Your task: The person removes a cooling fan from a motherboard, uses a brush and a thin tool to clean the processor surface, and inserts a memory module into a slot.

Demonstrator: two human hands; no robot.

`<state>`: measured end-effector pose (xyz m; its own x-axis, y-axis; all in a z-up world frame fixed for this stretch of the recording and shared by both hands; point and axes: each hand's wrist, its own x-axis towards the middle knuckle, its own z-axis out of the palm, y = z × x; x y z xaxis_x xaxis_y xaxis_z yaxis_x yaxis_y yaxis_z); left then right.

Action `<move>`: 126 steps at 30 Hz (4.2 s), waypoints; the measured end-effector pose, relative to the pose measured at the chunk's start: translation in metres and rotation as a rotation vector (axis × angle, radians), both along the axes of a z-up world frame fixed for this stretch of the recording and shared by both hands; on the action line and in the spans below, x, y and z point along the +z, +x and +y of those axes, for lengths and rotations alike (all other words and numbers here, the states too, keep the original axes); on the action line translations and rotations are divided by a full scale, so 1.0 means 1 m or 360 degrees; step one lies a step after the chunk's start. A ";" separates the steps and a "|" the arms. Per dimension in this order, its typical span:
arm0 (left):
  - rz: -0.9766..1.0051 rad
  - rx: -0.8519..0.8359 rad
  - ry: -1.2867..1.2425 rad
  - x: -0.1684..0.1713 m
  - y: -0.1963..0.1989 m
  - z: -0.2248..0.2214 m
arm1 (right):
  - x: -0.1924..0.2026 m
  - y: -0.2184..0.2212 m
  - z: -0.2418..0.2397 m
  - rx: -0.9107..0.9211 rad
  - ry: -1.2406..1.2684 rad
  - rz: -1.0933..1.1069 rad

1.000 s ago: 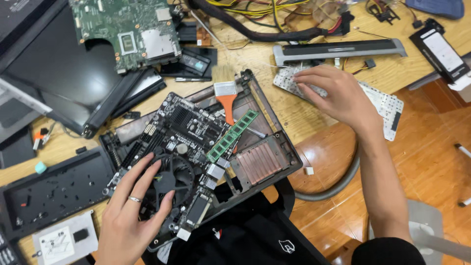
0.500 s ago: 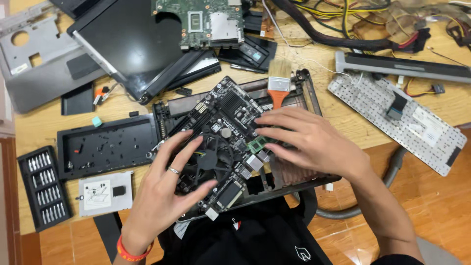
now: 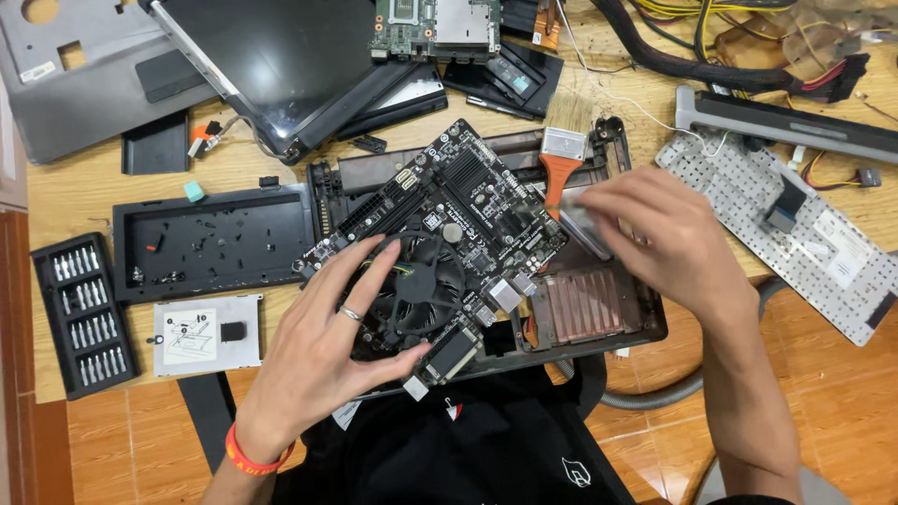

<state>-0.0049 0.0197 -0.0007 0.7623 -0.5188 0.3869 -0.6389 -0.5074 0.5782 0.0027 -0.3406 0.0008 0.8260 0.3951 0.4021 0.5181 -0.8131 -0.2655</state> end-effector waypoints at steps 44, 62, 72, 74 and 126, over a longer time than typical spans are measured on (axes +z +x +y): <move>0.0293 0.0052 -0.0051 0.006 0.007 0.049 | 0.044 -0.006 0.120 0.0915 -0.0314 0.0081; 0.0275 -0.0099 -0.0240 -0.016 0.020 0.071 | 0.027 0.004 0.145 0.1175 -0.0528 0.0267; -0.0177 0.0086 -0.0107 -0.031 0.017 0.074 | 0.029 0.003 0.146 0.1168 -0.0438 0.0294; -0.0151 0.0136 -0.0114 -0.034 0.016 0.074 | 0.028 0.002 0.146 0.1163 -0.0394 0.0281; 0.0060 0.0079 -0.0465 -0.045 0.005 0.060 | 0.044 0.035 0.212 0.0791 -0.0854 0.0070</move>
